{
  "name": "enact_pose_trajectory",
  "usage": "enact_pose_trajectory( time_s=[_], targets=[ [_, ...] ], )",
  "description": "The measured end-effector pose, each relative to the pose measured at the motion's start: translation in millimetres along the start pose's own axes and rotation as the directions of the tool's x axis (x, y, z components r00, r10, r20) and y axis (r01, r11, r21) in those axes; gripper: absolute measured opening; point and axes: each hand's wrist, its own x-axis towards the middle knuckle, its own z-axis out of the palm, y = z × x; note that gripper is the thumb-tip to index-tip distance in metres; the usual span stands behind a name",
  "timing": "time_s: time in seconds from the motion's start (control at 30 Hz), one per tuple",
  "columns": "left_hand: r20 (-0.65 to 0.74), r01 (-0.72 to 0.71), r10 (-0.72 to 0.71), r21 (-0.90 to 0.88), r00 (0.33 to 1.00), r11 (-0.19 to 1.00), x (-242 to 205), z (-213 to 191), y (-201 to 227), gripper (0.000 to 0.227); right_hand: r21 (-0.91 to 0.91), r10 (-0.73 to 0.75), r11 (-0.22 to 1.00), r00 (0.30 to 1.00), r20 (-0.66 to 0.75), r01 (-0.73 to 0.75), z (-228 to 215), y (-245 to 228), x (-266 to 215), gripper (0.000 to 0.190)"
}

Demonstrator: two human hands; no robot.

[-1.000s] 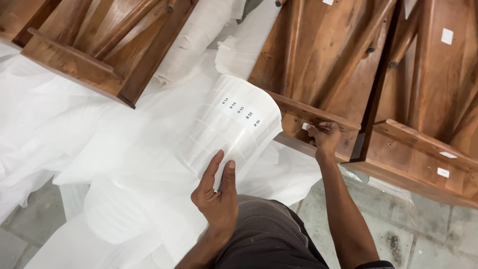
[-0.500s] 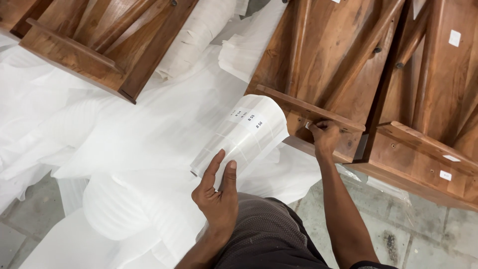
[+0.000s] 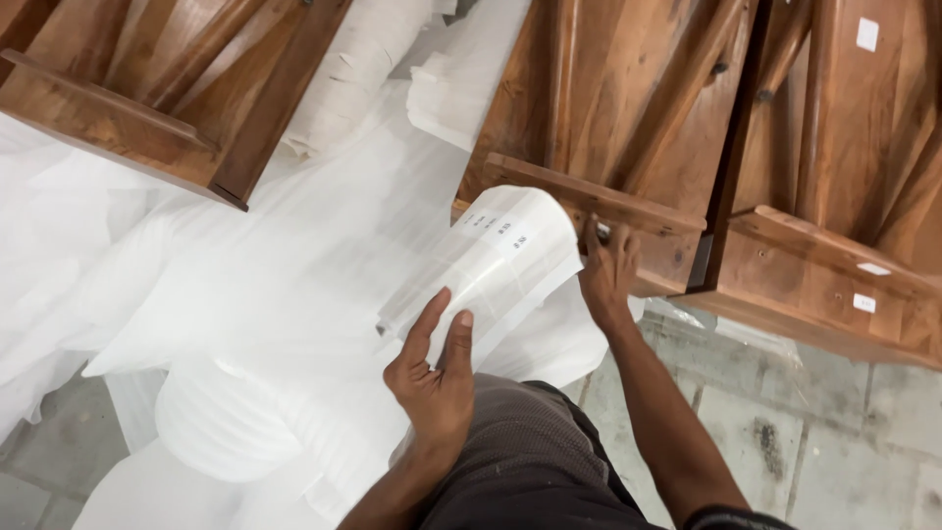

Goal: Inspecting a sheet of identification stickers and applying or verifying them on wooden tables in a warehouse.

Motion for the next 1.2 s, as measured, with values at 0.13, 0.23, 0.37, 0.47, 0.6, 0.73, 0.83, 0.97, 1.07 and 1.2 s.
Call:
enact_pose_trajectory(
  time_s=[0.13, 0.23, 0.37, 0.47, 0.6, 0.73, 0.83, 0.97, 1.07, 1.2],
  targets=[
    [0.084, -0.202, 0.205, -0.046, 0.975, 0.978, -2, 2, 11, 0.031, 0.019, -0.085, 0.996, 0.996, -0.020, 0.085, -32, 1, 10, 0.055],
    [0.103, -0.137, 0.142, -0.056, 0.985, 0.989, 0, -3, 16, 0.033, -0.091, -0.052, 0.994, 0.997, 0.065, 0.058, -10, 24, 2, 0.059],
    [0.074, -0.059, 0.066, -0.090, 0.995, 0.994, -3, -12, 11, 0.034, -0.167, -0.076, 0.980, 0.978, 0.193, 0.109, 23, 28, 5, 0.014],
    [0.094, -0.025, 0.035, -0.106, 0.995, 0.994, -3, -17, 17, 0.034, 0.076, -0.141, 0.989, 0.971, 0.194, 0.128, -10, -11, 26, 0.038],
    [0.100, -0.128, 0.150, -0.203, 0.984, 0.971, 0, -18, 14, 0.032, 0.317, -0.369, 0.896, 0.919, 0.141, 0.311, -18, 32, 35, 0.051],
    [0.145, -0.106, 0.127, -0.148, 0.981, 0.983, 5, -16, 10, 0.027, 0.796, -0.195, 0.452, 0.826, 0.529, -0.403, -93, 44, 32, 0.041],
    [0.237, 0.039, -0.024, -0.059, 0.971, 0.997, 5, -11, 15, 0.025, 0.928, -0.269, -0.064, 0.902, 0.339, -0.368, -164, 5, 27, 0.042],
    [0.344, 0.061, -0.049, -0.026, 0.938, 0.998, 3, 2, 19, 0.023, 0.893, -0.267, -0.028, 0.864, 0.427, -0.450, -197, -19, 16, 0.050],
    [0.351, 0.065, -0.036, -0.071, 0.936, 0.995, 4, 4, 15, 0.026, 0.891, -0.258, -0.030, 0.865, 0.431, -0.453, -179, -9, 7, 0.040],
    [0.344, -0.043, 0.069, -0.082, 0.937, 0.996, 2, 9, 9, 0.026, 0.903, -0.217, -0.059, 0.888, 0.405, -0.426, -167, 2, 5, 0.039]
  ],
)
